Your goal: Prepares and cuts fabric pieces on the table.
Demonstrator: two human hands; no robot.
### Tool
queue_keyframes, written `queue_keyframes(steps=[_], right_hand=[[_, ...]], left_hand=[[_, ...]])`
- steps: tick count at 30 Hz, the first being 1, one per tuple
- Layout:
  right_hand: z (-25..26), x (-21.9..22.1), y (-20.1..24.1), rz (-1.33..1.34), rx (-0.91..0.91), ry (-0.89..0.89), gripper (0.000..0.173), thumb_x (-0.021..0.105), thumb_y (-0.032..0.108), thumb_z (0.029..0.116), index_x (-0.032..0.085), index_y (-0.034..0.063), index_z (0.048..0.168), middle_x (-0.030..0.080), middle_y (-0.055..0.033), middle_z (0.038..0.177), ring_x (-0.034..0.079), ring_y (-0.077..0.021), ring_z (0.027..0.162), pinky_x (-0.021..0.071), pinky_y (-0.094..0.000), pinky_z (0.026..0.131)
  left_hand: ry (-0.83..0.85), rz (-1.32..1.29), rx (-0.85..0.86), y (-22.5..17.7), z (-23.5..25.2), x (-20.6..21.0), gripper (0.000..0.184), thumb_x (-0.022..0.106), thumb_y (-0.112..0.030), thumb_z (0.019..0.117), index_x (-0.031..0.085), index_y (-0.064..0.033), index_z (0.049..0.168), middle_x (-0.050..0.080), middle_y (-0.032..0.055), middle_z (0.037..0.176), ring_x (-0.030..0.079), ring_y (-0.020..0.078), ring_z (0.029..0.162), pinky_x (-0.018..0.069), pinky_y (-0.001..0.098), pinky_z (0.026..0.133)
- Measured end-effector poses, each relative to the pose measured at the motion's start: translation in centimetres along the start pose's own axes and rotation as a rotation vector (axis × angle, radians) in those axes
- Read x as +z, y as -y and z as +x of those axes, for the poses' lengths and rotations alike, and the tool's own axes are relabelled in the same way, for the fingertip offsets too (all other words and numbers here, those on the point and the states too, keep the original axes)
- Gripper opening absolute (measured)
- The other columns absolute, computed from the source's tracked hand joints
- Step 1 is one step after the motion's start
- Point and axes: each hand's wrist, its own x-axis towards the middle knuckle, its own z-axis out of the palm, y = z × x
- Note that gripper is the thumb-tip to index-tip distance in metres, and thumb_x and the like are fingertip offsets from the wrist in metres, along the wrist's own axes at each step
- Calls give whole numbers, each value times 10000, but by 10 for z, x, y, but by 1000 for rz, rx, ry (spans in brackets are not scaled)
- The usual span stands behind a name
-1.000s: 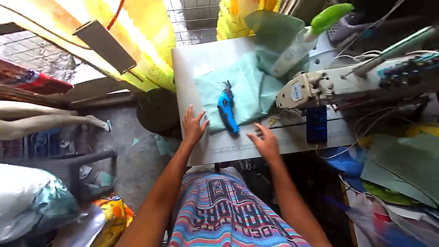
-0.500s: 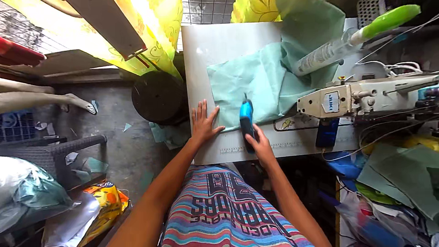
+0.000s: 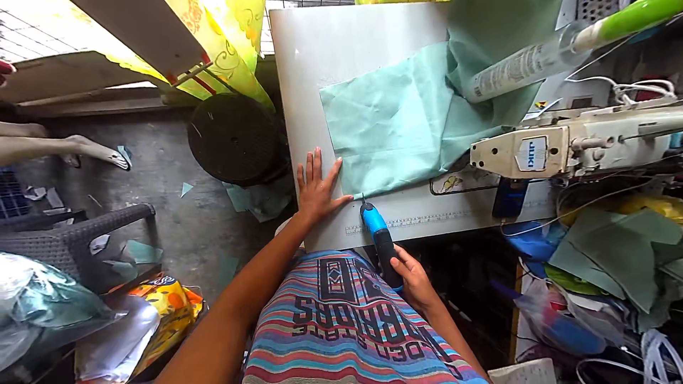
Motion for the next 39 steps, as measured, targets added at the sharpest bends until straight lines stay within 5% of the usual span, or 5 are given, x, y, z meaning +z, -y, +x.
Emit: queue_keyframes(steps=[18, 39], right_hand=[[10, 16, 14, -86, -31, -53, 530, 531, 202, 1011, 440, -82, 1450, 669, -90, 1238, 697, -106, 996, 599, -277, 871], [105, 53, 79, -67, -124, -31, 427, 468, 143, 1036, 478, -64, 1410, 673, -105, 1156, 699, -147, 957, 606, -326, 849]], left_hand=[[-17, 38, 8, 0, -1, 5, 985, 574, -806, 808, 330, -294, 1614, 104, 252, 1691, 75, 443, 1566, 41, 679, 1205], [-11, -1, -5, -2, -1, 2, 950, 640, -769, 793, 406, -294, 1581, 139, 255, 1683, 92, 437, 1565, 56, 672, 1210]])
